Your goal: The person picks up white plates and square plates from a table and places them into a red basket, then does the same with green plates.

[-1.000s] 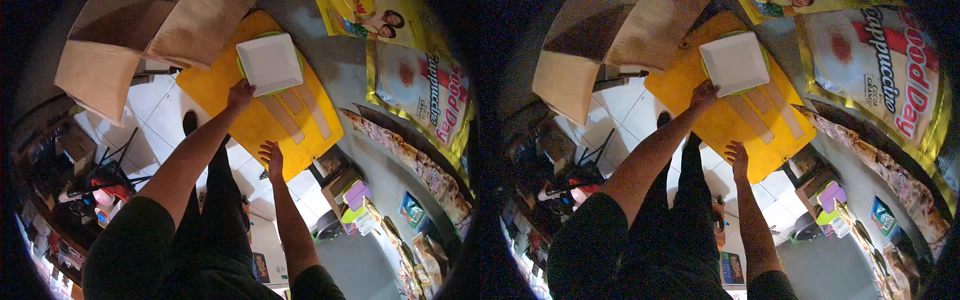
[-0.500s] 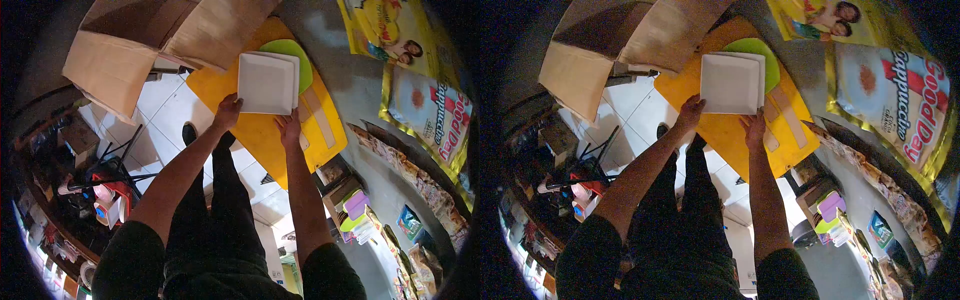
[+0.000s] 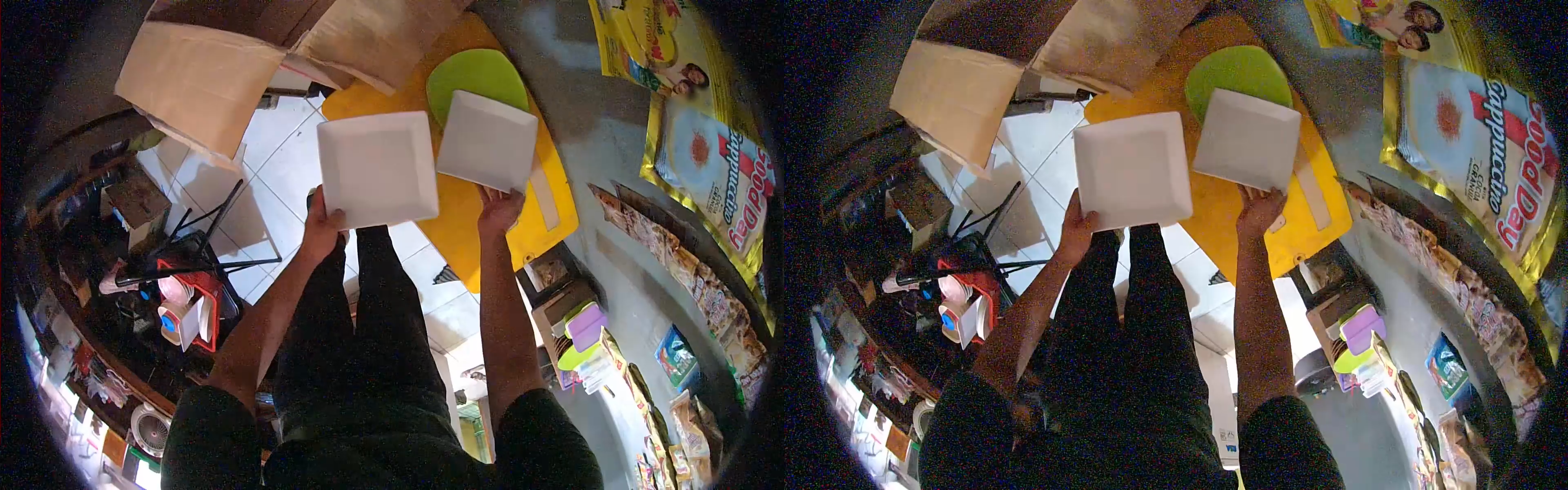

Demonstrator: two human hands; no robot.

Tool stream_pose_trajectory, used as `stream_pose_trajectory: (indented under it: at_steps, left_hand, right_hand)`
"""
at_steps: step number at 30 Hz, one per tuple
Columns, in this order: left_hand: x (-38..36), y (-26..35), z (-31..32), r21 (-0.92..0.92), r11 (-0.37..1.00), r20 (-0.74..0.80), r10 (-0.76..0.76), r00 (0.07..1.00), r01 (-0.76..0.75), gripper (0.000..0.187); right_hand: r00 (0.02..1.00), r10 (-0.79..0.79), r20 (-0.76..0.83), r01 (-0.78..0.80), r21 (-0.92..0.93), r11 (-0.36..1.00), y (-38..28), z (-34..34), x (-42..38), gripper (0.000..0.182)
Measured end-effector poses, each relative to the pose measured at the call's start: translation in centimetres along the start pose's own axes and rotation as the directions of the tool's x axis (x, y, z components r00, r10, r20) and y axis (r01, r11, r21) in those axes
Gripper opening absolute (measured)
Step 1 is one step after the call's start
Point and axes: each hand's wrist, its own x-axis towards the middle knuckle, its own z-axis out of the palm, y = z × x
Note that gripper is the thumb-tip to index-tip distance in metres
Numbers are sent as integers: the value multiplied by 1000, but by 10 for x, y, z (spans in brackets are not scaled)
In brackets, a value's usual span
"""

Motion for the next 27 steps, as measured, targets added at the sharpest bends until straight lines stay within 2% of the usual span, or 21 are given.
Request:
stream_pose_trajectory:
  at_steps: [1, 2, 3, 4, 5, 6, 7, 8, 10, 11, 12, 13, 14, 15, 16, 17, 19, 21, 24, 25, 27]
  left_hand:
    - [-12, 7, -7, 143, 985, -42, -88, 995, 93, 50]
    - [-21, 12, -13, 140, 985, -52, -94, 994, 101, 50]
    - [-29, 16, -20, 111, 989, -20, -95, 995, 97, 50]
    - [-37, 20, -24, 82, 992, 15, -93, 996, 92, 53]
    - [-46, 22, -23, -19, 994, -25, -113, 993, 112, 53]
    - [-51, 21, -30, -22, 994, -29, -112, 993, 111, 53]
    - [-56, 18, -40, 10, 991, -15, -135, 991, 135, 57]
    - [-62, 15, -47, 40, 987, -5, -159, 987, 159, 61]
    - [-75, 23, -50, -34, 988, -37, -149, 988, 148, 67]
    - [-83, 39, -49, -37, 986, -115, -167, 979, 164, 62]
    - [-93, 49, -53, -41, 983, -195, -183, 964, 179, 56]
    - [-105, 47, -61, -47, 988, -230, -155, 961, 148, 53]
    - [-118, 41, -75, -58, 990, -261, -142, 955, 131, 53]
    - [-133, 34, -93, -29, 976, -225, -217, 950, 216, 51]
    - [-147, 29, -106, 1, 956, -195, -287, 938, 293, 49]
    - [-163, 30, -109, -76, 955, -305, -295, 905, 286, 46]
    - [-196, 37, -124, -138, 970, -400, -240, 885, 200, 45]
    - [-231, 29, -148, -219, 972, -450, -174, 876, 80, 42]
    - [-293, 18, -179, -301, 953, -511, -154, 846, -8, 46]
    - [-314, 29, -185, -360, 931, -540, -149, 828, -67, 40]
    - [-355, 47, -198, -318, 942, -645, -128, 753, -112, 34]
  right_hand:
    - [994, -107, -11, 107, -24, 994, -4, -11, -2, 48]
    - [977, -211, -16, 210, -50, 976, -4, -21, -5, 52]
    - [953, -270, -138, 234, -232, 944, -15, -1, -22, 53]
    - [955, -264, -135, 228, -236, 945, -15, -15, -25, 53]
    - [881, -472, 24, 413, -524, 745, -16, -33, -25, 51]
    - [766, -597, 240, 556, -714, 426, -19, -38, -32, 50]
    - [887, -458, 48, 444, -357, 822, -26, -33, -42, 47]
    - [888, -456, 57, 445, -360, 820, -26, -46, -45, 47]
    - [809, -492, 322, 538, -743, 397, -18, -114, -25, 47]
    - [749, -476, 460, 514, -858, -22, -13, -146, -13, 51]
    - [744, -463, 481, 533, -846, -23, -15, -115, -37, 51]
    - [851, -475, 224, 446, -788, 425, -22, -56, -79, 56]
    - [936, -352, -10, 289, -548, 785, -26, -18, -110, 60]
    - [957, -289, 26, 236, -649, 723, -26, -52, -94, 63]
    - [958, -277, 75, 258, -646, 719, -27, -52, -100, 63]
    - [969, -225, 103, 235, -673, 701, -28, -47, -111, 63]
    - [969, -150, 196, 246, -699, 672, -26, -6, -145, 63]
    - [997, 8, 79, 49, -682, 729, -27, 71, -226, 60]
    - [937, 105, 333, 158, -674, 722, -7, 91, -260, 57]
    - [899, 134, 417, 193, -652, 733, 1, 103, -274, 56]
    - [830, 179, 529, 262, -653, 711, 15, 125, -306, 58]
